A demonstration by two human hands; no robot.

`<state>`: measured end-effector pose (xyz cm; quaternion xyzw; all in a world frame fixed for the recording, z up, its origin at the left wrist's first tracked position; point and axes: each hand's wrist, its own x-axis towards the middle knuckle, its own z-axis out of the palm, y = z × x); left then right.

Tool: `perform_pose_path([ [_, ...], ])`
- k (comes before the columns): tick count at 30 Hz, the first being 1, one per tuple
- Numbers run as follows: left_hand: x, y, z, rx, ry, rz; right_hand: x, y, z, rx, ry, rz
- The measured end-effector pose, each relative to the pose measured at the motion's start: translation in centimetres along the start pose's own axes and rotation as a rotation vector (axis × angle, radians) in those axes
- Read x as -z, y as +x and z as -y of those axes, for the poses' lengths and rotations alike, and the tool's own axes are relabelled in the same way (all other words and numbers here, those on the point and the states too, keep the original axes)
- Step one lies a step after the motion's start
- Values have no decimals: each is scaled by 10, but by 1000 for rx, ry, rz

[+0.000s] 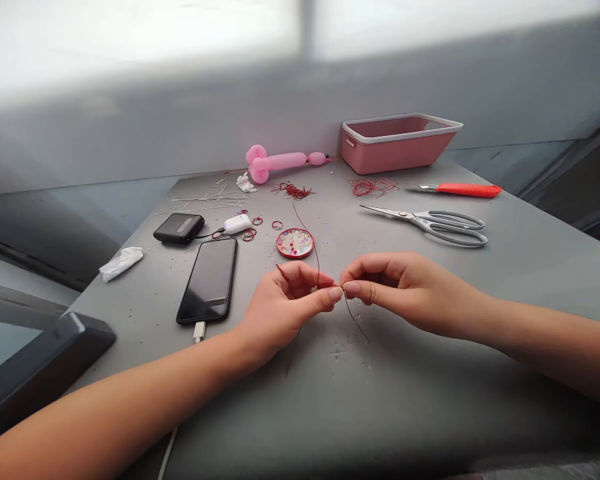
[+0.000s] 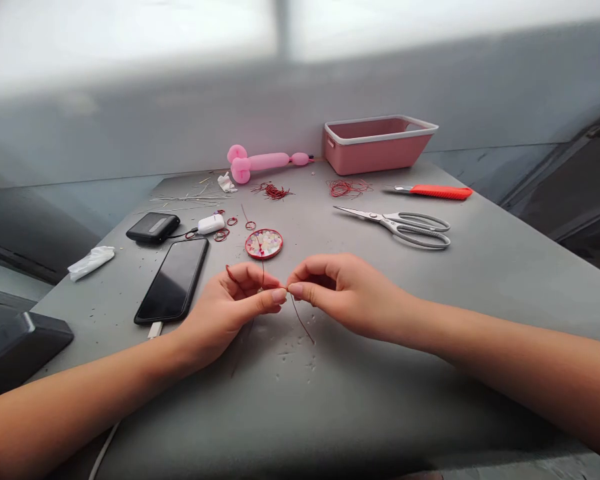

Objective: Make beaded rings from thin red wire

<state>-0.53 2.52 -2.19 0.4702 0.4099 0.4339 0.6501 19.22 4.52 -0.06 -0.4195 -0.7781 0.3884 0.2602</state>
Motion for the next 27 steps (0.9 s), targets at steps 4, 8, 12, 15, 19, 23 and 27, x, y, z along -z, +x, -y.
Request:
perform_pose_path([
  [4, 2, 1, 1, 26, -4, -19, -2, -2, -3, 115, -62, -46],
  [8, 3, 3, -1, 83, -71, -38, -3, -1, -10, 410, -208, -205],
  [12, 3, 6, -3, 149, -245, -71, -3, 2, -19, 861, -533, -371],
  [15, 2, 6, -4, 199, -349, -83, -1, 3, -22, 1026, -749, -448],
  [19, 0, 4, -5, 242, -405, -68, -2, 3, -24, 1066, -824, -525],
  [23, -2, 3, -5, 246, -422, -73, -7, 3, -24, 1043, -815, -552],
  [27, -2, 3, -4, 238, -419, -63, -10, 4, -23, 992, -723, -515],
])
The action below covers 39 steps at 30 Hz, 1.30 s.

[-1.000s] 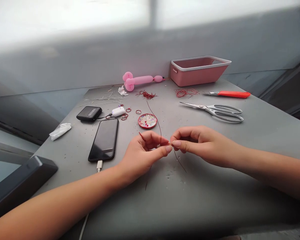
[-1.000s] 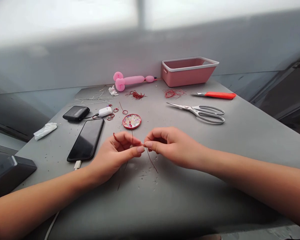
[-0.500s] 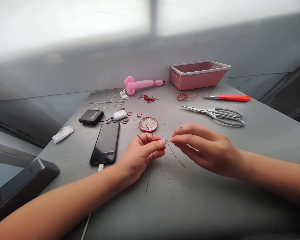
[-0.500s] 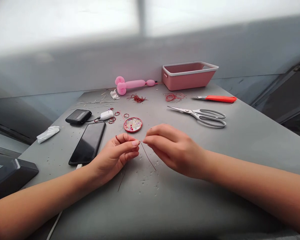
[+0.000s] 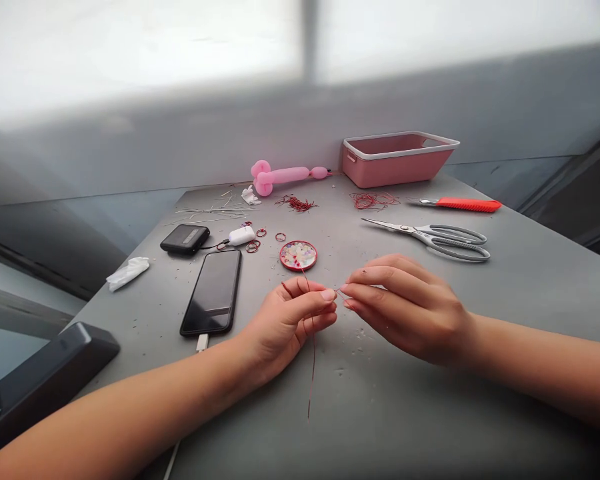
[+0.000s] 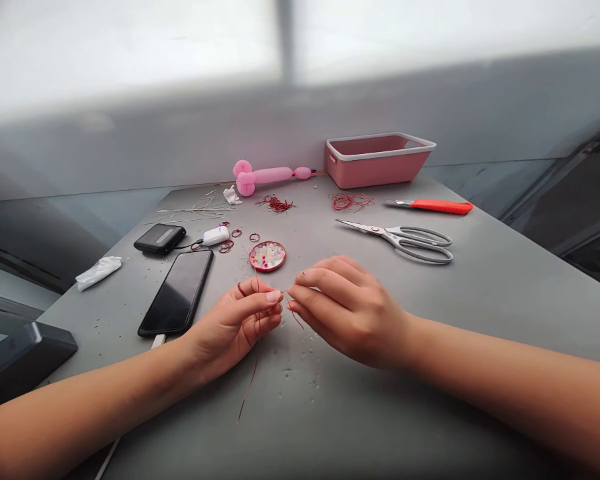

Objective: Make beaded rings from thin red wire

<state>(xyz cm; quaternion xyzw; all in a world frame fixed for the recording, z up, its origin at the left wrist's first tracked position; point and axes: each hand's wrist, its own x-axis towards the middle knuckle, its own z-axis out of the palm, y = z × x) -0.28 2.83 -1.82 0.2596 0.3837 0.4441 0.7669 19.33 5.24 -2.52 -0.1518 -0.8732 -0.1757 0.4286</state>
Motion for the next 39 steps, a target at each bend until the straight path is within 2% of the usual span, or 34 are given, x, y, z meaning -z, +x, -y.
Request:
perform_pose_path([
  [4, -1, -1, 0, -7, 38, 15, -1, 0, 3, -76, 103, 20],
  [10, -2, -2, -1, -14, 67, 29, 1, 4, 10, -344, 302, 59],
  [18, -4, -2, 1, -42, 136, 40, 9, 12, 15, -883, 600, 298],
  [25, -2, -2, 1, -67, 160, 78, 17, 24, 12, -1246, 805, 521],
  [29, -1, -2, 1, -80, 184, 109, 16, 24, 11, -1390, 968, 549],
  [32, -3, -3, 1, -100, 212, 124, 14, 24, 11, -1453, 1080, 532],
  [35, -4, -4, 0, -123, 220, 127, 15, 24, 12, -1429, 1091, 513],
  [37, -4, -4, -2, -124, 195, 110, 15, 23, 12, -1314, 987, 480],
  [39, -3, -4, -3, -101, 149, 77, 14, 18, 11, -1060, 788, 361],
])
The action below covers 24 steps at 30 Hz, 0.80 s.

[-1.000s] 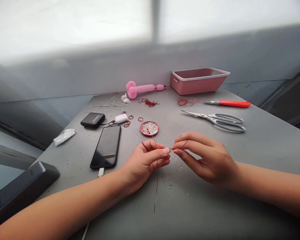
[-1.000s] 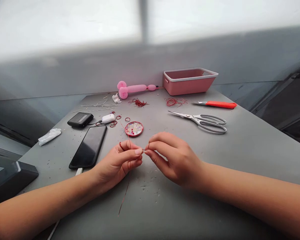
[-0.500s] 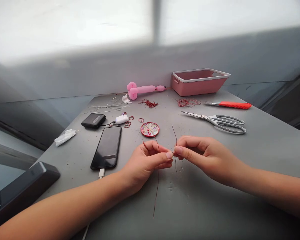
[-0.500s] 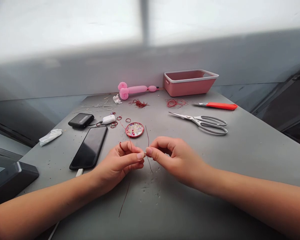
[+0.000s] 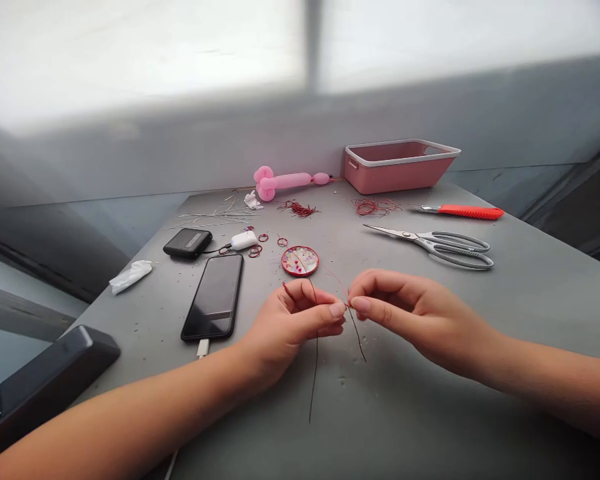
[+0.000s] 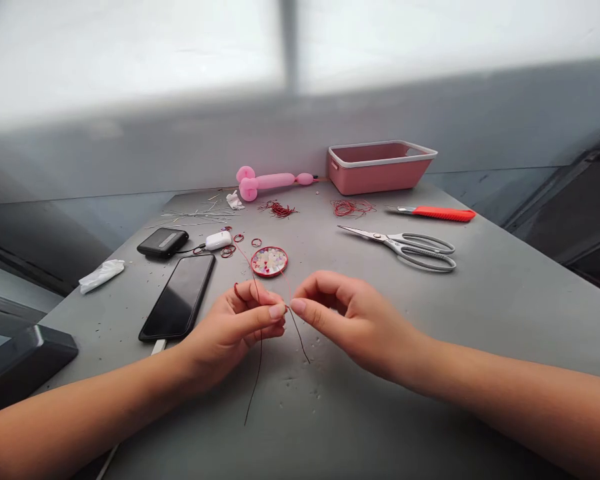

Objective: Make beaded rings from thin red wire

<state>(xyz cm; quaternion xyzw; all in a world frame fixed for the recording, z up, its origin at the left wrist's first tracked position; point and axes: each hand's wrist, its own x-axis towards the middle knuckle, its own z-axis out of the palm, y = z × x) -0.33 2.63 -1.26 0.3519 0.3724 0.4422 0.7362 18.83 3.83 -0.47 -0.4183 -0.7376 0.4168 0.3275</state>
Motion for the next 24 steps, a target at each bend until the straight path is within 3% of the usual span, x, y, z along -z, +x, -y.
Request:
perform_pose_path([
  [3, 1, 1, -1, 51, -75, -6, 2, 0, -12, 607, -375, -264],
  [5, 1, 1, -1, 81, -97, 29, 4, 1, -18, 891, -588, -324],
  [7, 1, 0, 0, 103, -95, 63, 6, 2, -21, 1030, -695, -332],
  [10, 0, -2, 1, 125, -74, 75, 8, 3, -17, 1098, -727, -318],
  [14, 0, -2, 2, 115, -18, 75, 6, 2, -12, 1057, -661, -278],
  [19, 0, -3, 0, 38, 51, 104, -1, -3, -8, 834, -455, -210],
  [21, -1, -5, 0, -13, 79, 118, -3, -6, -3, 634, -331, -130],
  [24, -3, -6, 1, -124, 149, 128, -2, -8, 6, 97, -83, 54],
])
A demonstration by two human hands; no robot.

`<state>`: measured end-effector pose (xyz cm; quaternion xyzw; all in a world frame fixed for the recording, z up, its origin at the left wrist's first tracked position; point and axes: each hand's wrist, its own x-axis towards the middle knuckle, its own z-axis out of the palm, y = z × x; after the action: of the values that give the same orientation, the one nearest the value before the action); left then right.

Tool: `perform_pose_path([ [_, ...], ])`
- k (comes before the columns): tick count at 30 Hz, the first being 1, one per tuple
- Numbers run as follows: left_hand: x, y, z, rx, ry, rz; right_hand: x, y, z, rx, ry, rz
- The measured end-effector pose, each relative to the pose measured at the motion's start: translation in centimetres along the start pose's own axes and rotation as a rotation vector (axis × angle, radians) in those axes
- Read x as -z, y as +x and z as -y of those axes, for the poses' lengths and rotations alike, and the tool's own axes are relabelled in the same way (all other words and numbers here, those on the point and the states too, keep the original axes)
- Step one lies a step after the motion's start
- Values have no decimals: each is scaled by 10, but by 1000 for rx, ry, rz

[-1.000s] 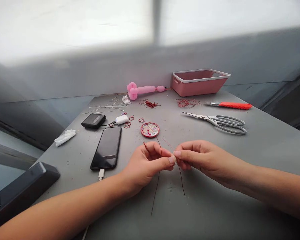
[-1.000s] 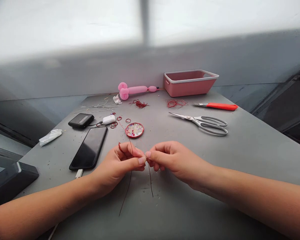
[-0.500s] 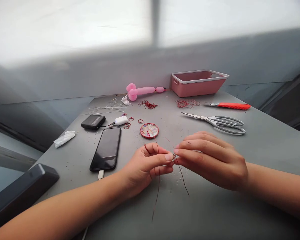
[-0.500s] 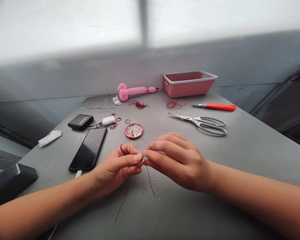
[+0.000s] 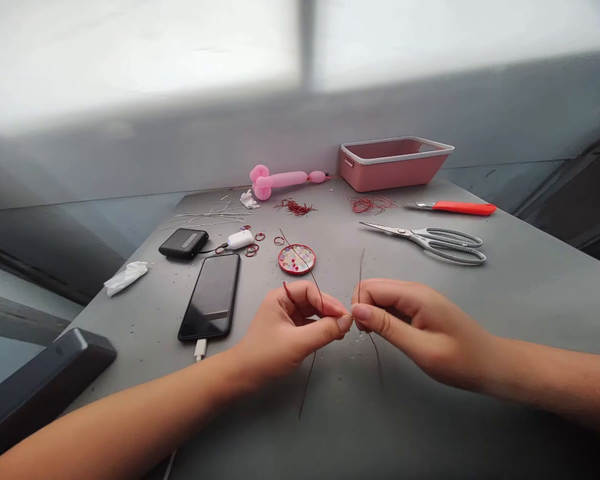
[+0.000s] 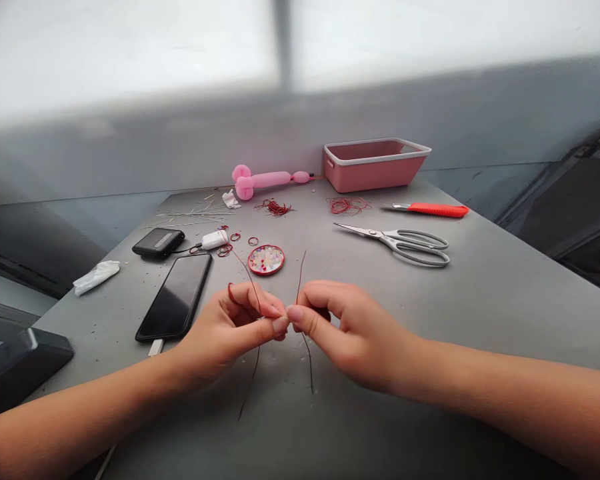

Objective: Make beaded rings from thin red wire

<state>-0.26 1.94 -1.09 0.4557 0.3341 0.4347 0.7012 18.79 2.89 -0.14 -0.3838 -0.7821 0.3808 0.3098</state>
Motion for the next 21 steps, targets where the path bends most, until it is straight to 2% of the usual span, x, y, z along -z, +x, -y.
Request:
perform_pose_path([
  [2, 0, 0, 1, -61, 45, 5, 2, 1, 5, -272, 211, 125],
  [3, 0, 0, 1, -72, 58, 0, 3, 2, 6, -333, 296, 164],
  [5, 1, 1, 0, -48, 59, -26, 5, 3, 5, -341, 350, 174],
  [7, 3, 2, -2, 15, 22, -69, 7, 4, 1, -232, 242, 76],
  [8, 3, 2, -3, 49, -8, -89, 7, 4, -2, -119, 144, -13],
  [11, 4, 3, -5, 129, -89, -123, 9, 5, -13, 381, -238, -315],
  [13, 3, 2, -5, 156, -103, -102, 10, 6, -18, 669, -469, -399],
  [14, 2, 2, -5, 162, -95, -87, 10, 6, -20, 755, -546, -399],
  [16, 2, 0, -4, 161, -62, -63, 9, 5, -22, 834, -605, -367],
  [18, 1, -1, -3, 137, -17, -62, 7, 4, -19, 799, -568, -334],
  [20, 1, -3, -2, 87, 53, -77, 5, 3, -15, 653, -441, -277],
  [21, 1, -4, -2, 42, 100, -83, 4, 2, -12, 522, -345, -224],
])
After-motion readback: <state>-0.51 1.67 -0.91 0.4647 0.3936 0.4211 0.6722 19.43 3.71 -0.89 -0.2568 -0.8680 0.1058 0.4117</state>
